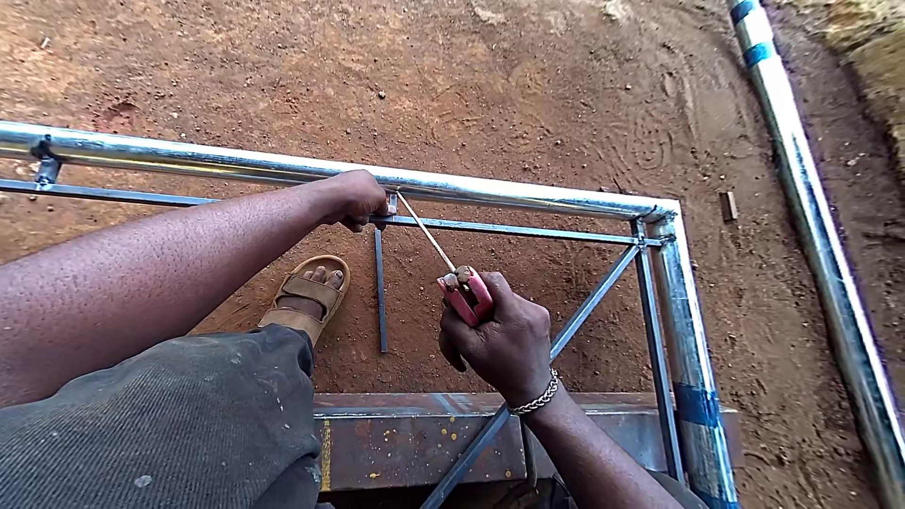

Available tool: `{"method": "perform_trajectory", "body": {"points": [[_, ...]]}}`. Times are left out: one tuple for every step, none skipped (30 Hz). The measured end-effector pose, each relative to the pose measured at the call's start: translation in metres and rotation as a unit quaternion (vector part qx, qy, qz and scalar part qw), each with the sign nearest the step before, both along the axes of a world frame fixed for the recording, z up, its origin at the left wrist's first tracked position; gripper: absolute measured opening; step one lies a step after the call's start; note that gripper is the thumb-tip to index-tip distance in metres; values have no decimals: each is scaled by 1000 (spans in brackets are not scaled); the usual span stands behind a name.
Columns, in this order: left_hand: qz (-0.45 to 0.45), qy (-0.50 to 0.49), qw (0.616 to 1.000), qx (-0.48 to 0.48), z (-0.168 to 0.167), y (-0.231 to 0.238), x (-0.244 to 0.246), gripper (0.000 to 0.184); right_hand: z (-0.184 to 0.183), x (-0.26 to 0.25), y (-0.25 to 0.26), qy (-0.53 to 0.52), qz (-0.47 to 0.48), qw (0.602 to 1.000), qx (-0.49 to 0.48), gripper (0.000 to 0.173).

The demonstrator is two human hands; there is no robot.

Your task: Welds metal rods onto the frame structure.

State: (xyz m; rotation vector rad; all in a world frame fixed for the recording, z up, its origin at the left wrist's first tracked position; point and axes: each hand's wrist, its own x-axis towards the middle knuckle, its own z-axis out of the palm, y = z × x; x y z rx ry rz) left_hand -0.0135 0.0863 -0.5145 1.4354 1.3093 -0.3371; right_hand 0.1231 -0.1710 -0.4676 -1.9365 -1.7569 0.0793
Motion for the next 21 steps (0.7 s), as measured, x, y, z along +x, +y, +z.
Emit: {"method": "perform_trajectory", "body": {"points": [[-1,0,1000,0,0,0,0,19,0,0,0,0,0,1000,1,29],[-1,0,1000,1,0,0,0,19,-1,0,0,1,-1,1000,1,29],[-1,0,1000,1,0,0,0,19,-2,0,0,1,-2,1000,0,29],[-1,0,1000,0,1,0,0,19,-3,0,0,1,-3,1000,-1,28],[3,0,1000,-2,2,-1,0,19,-3,0,1,-1,-4,1000,-5,29],[9,0,1000,-2,5,-2,0,18,-2,0,1,-3,-5,1000,-9,30],[15,3,1000,0,7,-4,0,14,-1,0,0,-3,-5,1000,-10,31],[16,4,1000,6,8,-6,0,13,-1,0,0,-2,-4,1000,-11,32],[12,3,1000,9,9,-6,-1,11,-1,0,0,0,-4,1000,-12,32],[5,-1,1000,15,10,-7,-3,13,-1,-1,0,1,-7,1000,-11,31],[-4,-5,1000,17,10,-7,-4,16,-1,-1,0,2,-10,1000,-11,31],[-9,-5,1000,18,9,-7,-4,18,-1,-1,-1,2,-12,1000,-11,31],[-8,-2,1000,17,9,-7,-3,18,-1,-1,0,1,-10,1000,-9,31],[-4,0,1000,19,8,-7,-2,17,-2,-1,0,4,-7,1000,-10,32],[-5,1,1000,17,9,-6,-2,15,-3,0,0,7,-5,1000,-12,33],[-15,-3,1000,18,6,-4,-3,15,-3,0,0,9,-6,1000,-16,33],[-20,-12,1000,14,4,-2,-3,18,-3,0,0,11,-7,1000,-18,32],[-21,-18,1000,8,3,-2,-3,22,-2,0,0,12,-7,1000,-19,32],[-18,-19,1000,7,3,-1,-3,24,-1,-1,0,14,-7,1000,-21,32],[-16,-19,1000,9,2,-1,-4,24,0,-1,0,15,-6,1000,-21,32],[-14,-17,1000,9,2,-2,-4,23,-1,-1,0,16,-5,1000,-18,31]]}}
